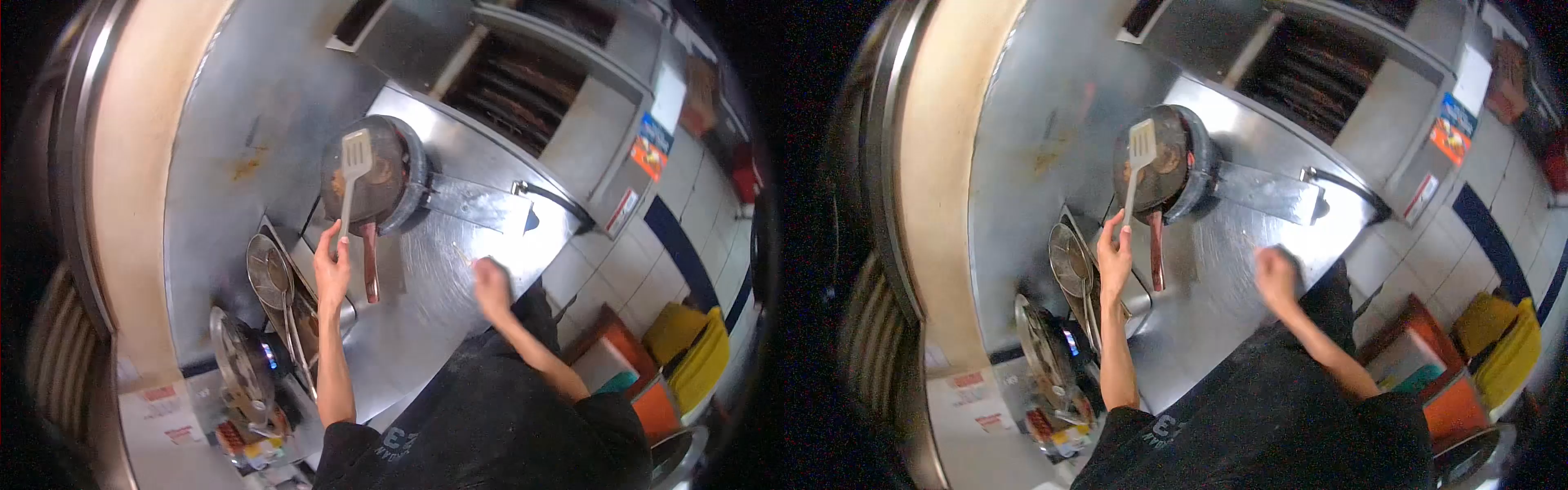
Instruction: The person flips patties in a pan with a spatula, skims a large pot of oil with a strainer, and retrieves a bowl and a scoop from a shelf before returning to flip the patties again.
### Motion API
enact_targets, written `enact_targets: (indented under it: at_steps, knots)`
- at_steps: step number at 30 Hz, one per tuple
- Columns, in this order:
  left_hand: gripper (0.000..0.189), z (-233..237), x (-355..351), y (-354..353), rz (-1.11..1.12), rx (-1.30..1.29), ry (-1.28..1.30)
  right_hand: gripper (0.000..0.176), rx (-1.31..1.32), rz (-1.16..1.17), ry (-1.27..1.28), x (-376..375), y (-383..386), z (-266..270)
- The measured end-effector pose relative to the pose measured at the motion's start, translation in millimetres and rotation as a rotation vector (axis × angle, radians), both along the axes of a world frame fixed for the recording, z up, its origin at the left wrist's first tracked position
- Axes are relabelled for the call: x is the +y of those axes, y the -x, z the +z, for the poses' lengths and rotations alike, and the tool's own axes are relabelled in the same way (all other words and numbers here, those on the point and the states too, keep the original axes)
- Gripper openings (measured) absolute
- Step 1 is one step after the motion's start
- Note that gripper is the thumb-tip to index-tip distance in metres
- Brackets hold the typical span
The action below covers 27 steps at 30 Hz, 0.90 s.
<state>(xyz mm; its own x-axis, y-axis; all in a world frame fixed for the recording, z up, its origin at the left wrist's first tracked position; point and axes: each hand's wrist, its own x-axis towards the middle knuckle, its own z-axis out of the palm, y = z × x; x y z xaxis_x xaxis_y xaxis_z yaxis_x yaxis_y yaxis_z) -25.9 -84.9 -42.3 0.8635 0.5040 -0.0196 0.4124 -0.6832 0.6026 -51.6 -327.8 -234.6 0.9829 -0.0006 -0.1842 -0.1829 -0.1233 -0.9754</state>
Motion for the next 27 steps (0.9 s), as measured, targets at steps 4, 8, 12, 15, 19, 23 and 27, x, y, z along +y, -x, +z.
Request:
enact_targets:
  at_steps: [4, 8, 12, 15, 19, 23, 27]
  knots:
    - [0.032, -3.2, 7.0, 0.7, -0.162, -0.052, -0.117, 0.045, 0.264, 0.524, -0.315, 96.7, -0.9, 43.8]
    - [0.035, -13.5, 6.5, 4.6, -0.134, 0.036, -0.083, 0.043, 0.633, 0.712, -1.001, 159.1, -28.1, 68.8]
    - [0.032, -14.4, 12.3, 7.7, -0.131, 0.093, -0.153, 0.036, 0.825, 0.379, -0.932, 193.2, -21.3, 89.2]
    - [0.03, -5.7, 12.2, 7.5, -0.14, 0.226, -0.234, 0.036, 0.698, 0.291, -0.94, 214.2, -12.3, 86.7]
    - [0.03, -9.0, 40.7, 0.0, -0.231, 0.145, -0.161, 0.032, 0.728, 0.373, -0.809, 218.8, -10.8, 68.4]
    - [0.03, -5.2, 24.1, 3.2, -0.139, 0.244, -0.133, 0.02, 0.685, 0.412, -0.799, 218.1, -9.9, 66.1]
    - [0.031, -3.8, 34.4, -0.9, -0.119, 0.162, -0.129, 0.021, 0.67, 0.46, -0.811, 214.4, -6.4, 63.5]
